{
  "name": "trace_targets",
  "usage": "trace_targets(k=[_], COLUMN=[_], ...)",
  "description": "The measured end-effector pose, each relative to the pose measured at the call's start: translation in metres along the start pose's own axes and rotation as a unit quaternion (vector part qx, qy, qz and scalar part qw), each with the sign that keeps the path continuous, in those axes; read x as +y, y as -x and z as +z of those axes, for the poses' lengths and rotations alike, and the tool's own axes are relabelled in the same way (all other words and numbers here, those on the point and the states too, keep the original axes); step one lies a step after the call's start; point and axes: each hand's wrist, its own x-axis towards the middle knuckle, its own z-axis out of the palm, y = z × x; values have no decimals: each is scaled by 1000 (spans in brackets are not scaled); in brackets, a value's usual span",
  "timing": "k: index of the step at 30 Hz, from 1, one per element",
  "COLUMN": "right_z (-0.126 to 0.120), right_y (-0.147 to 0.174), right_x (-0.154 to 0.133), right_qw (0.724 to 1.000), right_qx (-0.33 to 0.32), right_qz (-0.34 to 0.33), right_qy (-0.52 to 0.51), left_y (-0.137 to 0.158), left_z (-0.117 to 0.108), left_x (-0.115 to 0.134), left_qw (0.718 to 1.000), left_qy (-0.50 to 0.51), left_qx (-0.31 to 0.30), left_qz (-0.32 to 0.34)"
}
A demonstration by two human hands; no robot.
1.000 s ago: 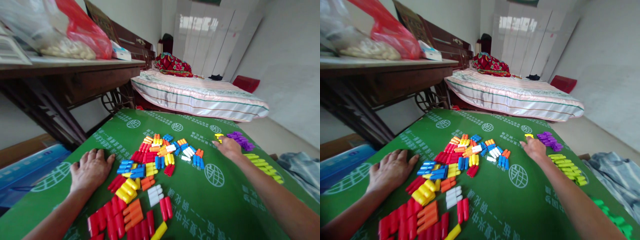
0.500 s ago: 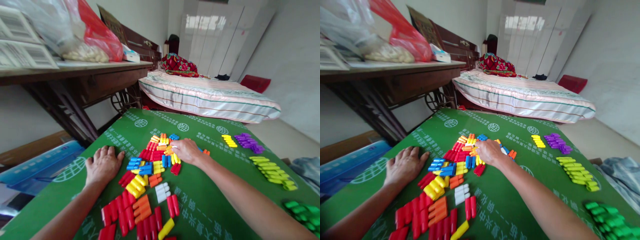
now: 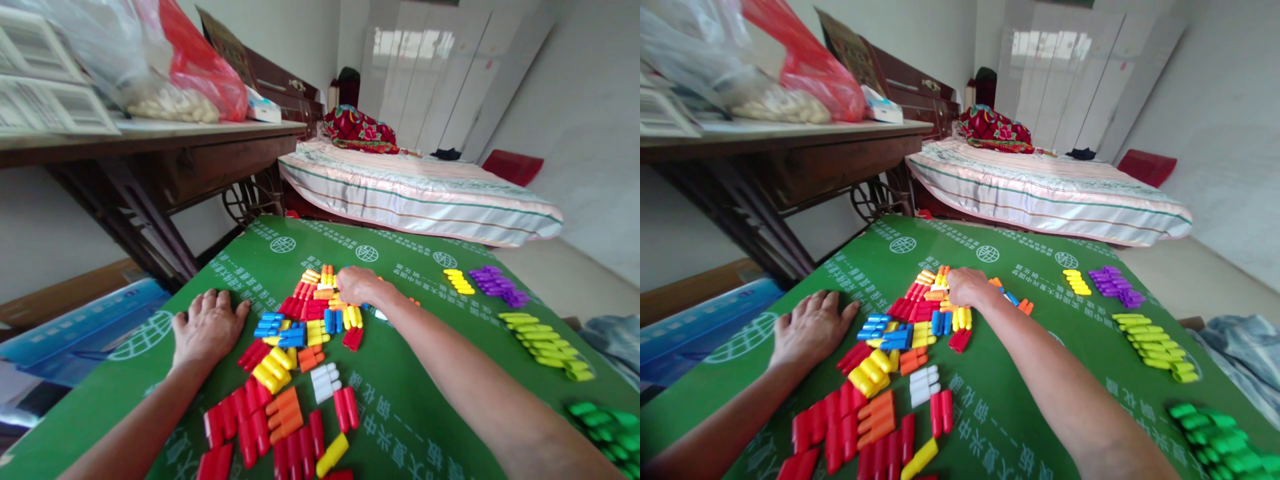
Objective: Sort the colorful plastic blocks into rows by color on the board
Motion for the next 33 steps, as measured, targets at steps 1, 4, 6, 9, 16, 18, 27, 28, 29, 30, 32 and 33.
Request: trace_targets(k=[1, 4, 6, 9, 16, 18, 27, 28, 29, 30, 32, 33], right_z=[-1, 1, 3, 6, 1, 2, 44, 49, 54, 58, 64, 67], right_y=[-1, -5, -7, -4, 29, 44, 108, 111, 114, 116, 119, 119], right_x=[0, 0, -1, -3, 42, 80, 238, 244, 247, 249, 251, 252], right_qw=[1000, 1000, 1000, 1000, 990, 982, 972, 971, 970, 970, 968, 967], right_qx=[-3, -9, -10, -3, 102, 142, 115, 110, 105, 99, 88, 84], right_qz=[2, 1, -7, -27, -82, -74, 205, 213, 218, 223, 234, 239], right_qy=[-2, -6, -6, -4, -59, -94, 4, 11, 17, 22, 32, 36], left_y=[0, 0, 0, 0, 0, -1, -6, -6, -6, -6, -7, -7], left_z=[0, 1, 1, 2, -1, -2, -3, -3, -4, -4, -4, -4], left_x=[0, 0, 0, 1, 1, 1, 2, 2, 2, 3, 3, 3], left_qw=[1000, 1000, 1000, 1000, 1000, 1000, 1000, 1000, 1000, 1000, 999, 999], left_qy=[0, -3, -6, -12, -12, -6, -1, -3, -5, -7, -11, -12], left_qx=[-1, -2, -3, -2, -7, -10, -21, -22, -23, -25, -28, -29], left_qz=[1, -1, -4, -10, -3, -2, -18, -18, -17, -15, -15, -16])
